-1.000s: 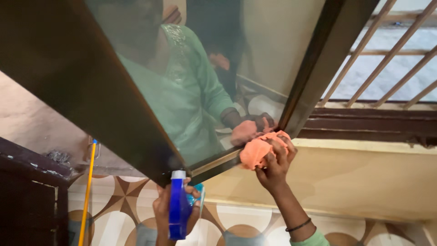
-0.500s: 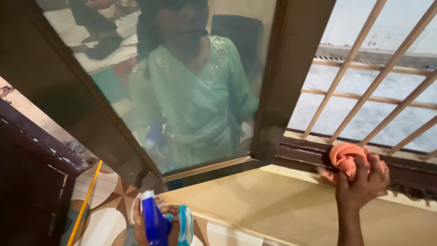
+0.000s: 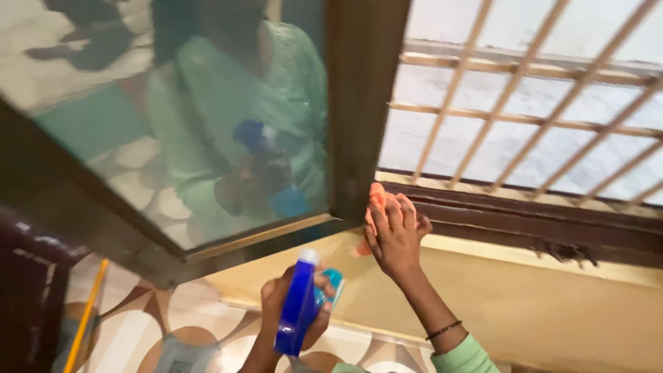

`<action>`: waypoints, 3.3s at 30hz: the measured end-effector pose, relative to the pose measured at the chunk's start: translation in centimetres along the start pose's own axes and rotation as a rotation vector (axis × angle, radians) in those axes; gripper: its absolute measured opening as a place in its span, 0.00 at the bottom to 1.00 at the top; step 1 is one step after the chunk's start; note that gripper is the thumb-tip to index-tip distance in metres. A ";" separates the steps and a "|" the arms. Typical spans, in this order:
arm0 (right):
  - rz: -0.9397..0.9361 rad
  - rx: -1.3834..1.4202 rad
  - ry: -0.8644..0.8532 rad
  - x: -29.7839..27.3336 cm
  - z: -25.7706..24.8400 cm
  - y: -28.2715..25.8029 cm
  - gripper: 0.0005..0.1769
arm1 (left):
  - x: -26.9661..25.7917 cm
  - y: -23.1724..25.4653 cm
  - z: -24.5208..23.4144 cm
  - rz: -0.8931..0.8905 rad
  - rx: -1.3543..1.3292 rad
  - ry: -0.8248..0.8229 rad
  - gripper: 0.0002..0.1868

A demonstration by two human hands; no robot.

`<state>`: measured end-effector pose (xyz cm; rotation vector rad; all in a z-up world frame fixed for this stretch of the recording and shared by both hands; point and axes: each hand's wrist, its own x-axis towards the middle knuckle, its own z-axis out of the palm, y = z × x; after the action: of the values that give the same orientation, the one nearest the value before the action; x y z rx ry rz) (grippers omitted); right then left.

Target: The person cleans a window and its metal security bars using a spray bottle and a cloth. They spray the cleaning solution onto the glass and the bars, then wipe the surfaces with the cloth. The person alternates between cleaning the glass pane and the metal frame throughout the clip.

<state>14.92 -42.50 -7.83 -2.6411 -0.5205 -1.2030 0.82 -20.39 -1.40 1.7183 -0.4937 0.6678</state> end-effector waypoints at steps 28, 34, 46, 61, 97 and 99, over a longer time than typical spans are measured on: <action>0.144 0.005 0.193 -6.3 -3.8 12.4 0.22 | 10.1 4.3 14.2 0.272 -0.115 -0.144 0.36; 0.402 -0.107 0.350 -8.0 -6.3 17.1 0.20 | 9.5 4.1 15.6 0.390 -0.222 -0.155 0.41; 0.276 -0.122 0.157 -5.7 -0.9 12.5 0.19 | 9.0 4.7 14.8 0.120 -0.268 -0.130 0.38; 0.209 -0.017 0.211 -6.8 -1.1 16.0 0.33 | 8.4 6.1 16.8 0.109 -0.030 -0.056 0.34; 0.244 -0.094 0.128 -6.0 -7.4 18.5 0.23 | 7.4 5.3 17.8 -0.402 -0.545 0.066 0.28; 0.149 -0.011 0.124 -4.5 -6.3 14.9 0.23 | 7.4 5.6 17.8 0.054 -0.031 -0.023 0.30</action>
<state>13.63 -59.29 -7.59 -2.5415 -0.2909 -1.3146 5.92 -38.87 4.59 1.6900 -0.5661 0.6763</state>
